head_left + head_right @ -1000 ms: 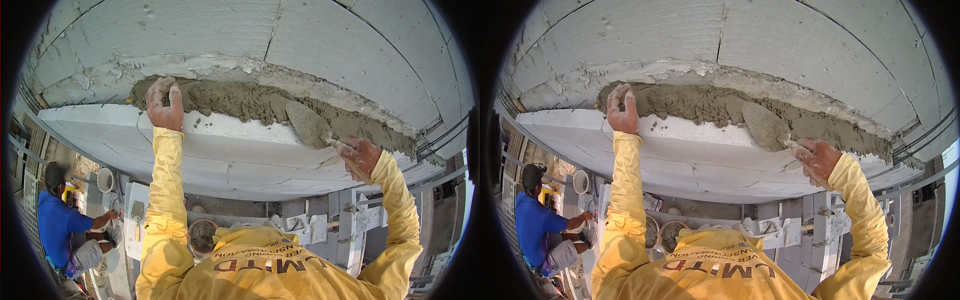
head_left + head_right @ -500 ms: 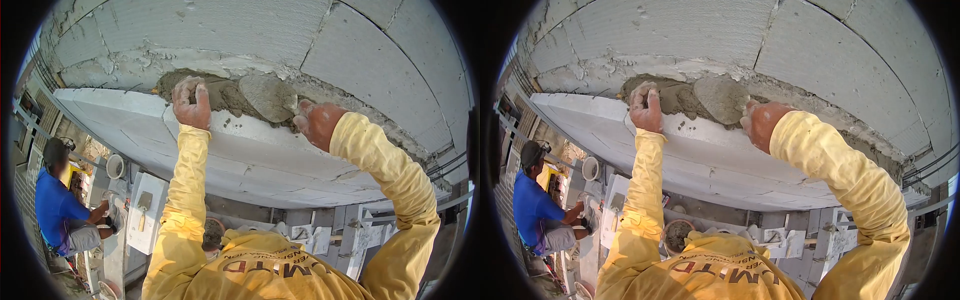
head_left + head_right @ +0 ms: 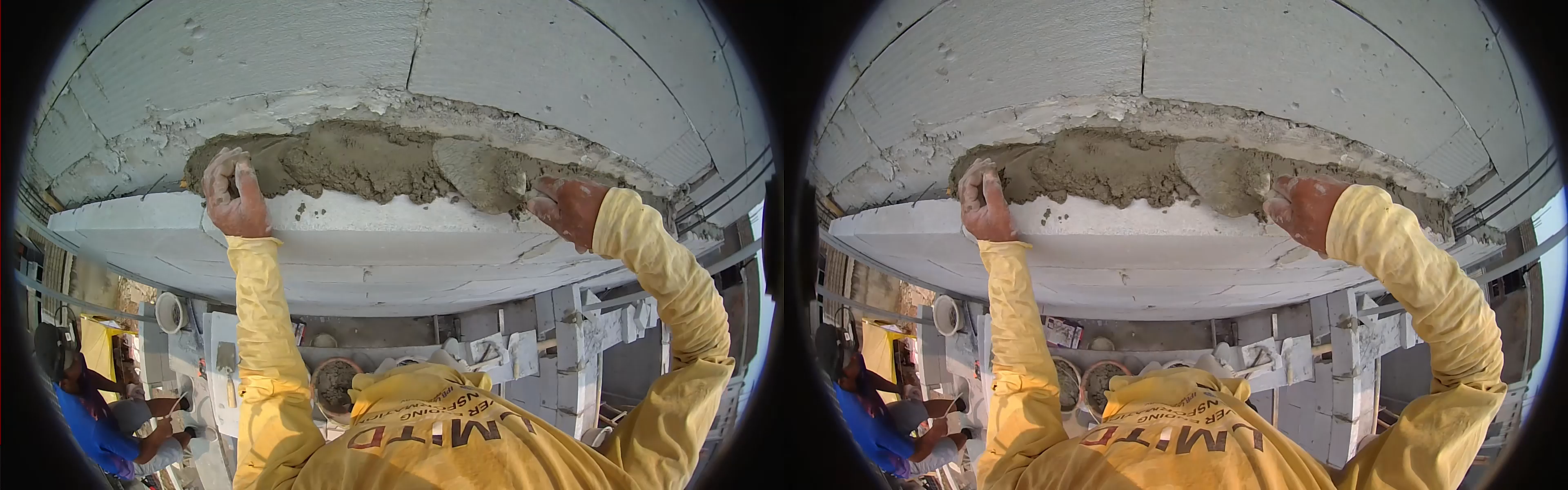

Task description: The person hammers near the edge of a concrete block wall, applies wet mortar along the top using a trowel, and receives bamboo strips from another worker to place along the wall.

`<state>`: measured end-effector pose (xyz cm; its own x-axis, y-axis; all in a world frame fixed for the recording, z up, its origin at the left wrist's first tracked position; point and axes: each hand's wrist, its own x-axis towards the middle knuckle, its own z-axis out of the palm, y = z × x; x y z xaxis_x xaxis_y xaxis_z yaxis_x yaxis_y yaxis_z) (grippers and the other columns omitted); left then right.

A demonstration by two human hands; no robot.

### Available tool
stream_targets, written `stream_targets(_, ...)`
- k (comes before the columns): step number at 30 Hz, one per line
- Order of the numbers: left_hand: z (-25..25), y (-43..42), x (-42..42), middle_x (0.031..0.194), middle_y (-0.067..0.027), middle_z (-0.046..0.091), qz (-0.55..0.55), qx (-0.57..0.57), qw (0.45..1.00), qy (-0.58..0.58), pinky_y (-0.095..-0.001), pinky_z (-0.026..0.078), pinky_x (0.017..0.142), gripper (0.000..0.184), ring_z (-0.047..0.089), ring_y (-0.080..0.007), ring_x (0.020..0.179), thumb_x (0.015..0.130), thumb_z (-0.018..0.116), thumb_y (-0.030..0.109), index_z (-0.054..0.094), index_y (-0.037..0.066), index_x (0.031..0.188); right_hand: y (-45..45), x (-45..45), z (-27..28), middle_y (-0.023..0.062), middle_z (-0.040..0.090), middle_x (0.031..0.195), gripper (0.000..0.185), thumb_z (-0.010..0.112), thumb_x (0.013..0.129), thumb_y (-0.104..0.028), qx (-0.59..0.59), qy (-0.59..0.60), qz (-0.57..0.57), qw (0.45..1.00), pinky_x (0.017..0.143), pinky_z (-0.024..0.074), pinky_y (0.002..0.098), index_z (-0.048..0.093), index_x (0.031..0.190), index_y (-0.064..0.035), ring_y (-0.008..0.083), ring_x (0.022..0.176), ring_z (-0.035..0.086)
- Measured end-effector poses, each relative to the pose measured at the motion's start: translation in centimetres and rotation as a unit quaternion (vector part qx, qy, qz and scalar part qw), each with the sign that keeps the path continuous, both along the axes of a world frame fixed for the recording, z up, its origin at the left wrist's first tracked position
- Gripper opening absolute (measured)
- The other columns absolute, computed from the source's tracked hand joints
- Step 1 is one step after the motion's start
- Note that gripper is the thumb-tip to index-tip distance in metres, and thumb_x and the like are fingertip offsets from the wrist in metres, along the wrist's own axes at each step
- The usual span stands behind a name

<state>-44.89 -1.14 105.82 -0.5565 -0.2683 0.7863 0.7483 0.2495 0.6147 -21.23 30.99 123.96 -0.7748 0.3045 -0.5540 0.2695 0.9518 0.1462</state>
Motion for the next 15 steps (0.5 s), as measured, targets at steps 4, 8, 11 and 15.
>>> stream_targets(4,0.4,0.2,0.6,0.107,-0.0106,0.065,0.000,-0.012,1.000,-0.007,-0.0371,0.045,0.095,0.014,0.058,-0.0263,0.110,0.089,0.060,0.008,0.069,-0.001,0.096,1.4,3.2,-3.4,0.0261,0.063,0.085,0.054,0.061,0.090,-0.017,-0.021,0.062,0.106,0.992,0.060,0.0548,0.0358,0.041,0.135,0.0069,0.0238,0.065,0.066)
stream_targets(8,0.3,0.2,0.3,0.106,-0.0111,0.066,-0.007,-0.005,1.000,-0.010,-0.0374,0.046,0.095,0.015,0.059,-0.0262,0.108,0.089,0.059,0.008,0.069,-0.002,0.096,4.4,7.1,-5.9,0.0227,0.060,0.085,0.039,0.053,0.096,-0.022,-0.084,0.222,0.249,0.939,0.055,0.0526,0.0381,0.048,0.126,0.0039,0.0235,0.059,0.062)
stream_targets(11,-0.4,-0.1,-0.4,0.105,-0.0112,0.066,-0.009,-0.020,1.000,0.005,-0.0374,0.046,0.095,0.016,0.060,-0.0262,0.107,0.090,0.059,0.009,0.069,-0.003,0.097,5.0,9.1,-3.6,0.0162,0.058,0.076,0.044,0.047,0.100,-0.034,-0.181,0.191,0.042,0.964,0.051,0.0505,0.0372,0.051,0.123,0.0037,0.0207,0.056,0.059)
stream_targets(15,-0.5,-0.3,-0.3,0.108,-0.0103,0.064,-0.028,-0.024,0.999,-0.015,-0.0331,0.044,0.095,0.019,0.057,-0.0208,0.109,0.094,0.056,0.009,0.067,-0.004,0.103,3.3,9.2,-0.8,0.0149,0.059,0.071,0.050,0.048,0.098,-0.039,-0.145,0.229,-0.035,0.962,0.053,0.0512,0.0371,0.052,0.123,0.0041,0.0230,0.058,0.061)
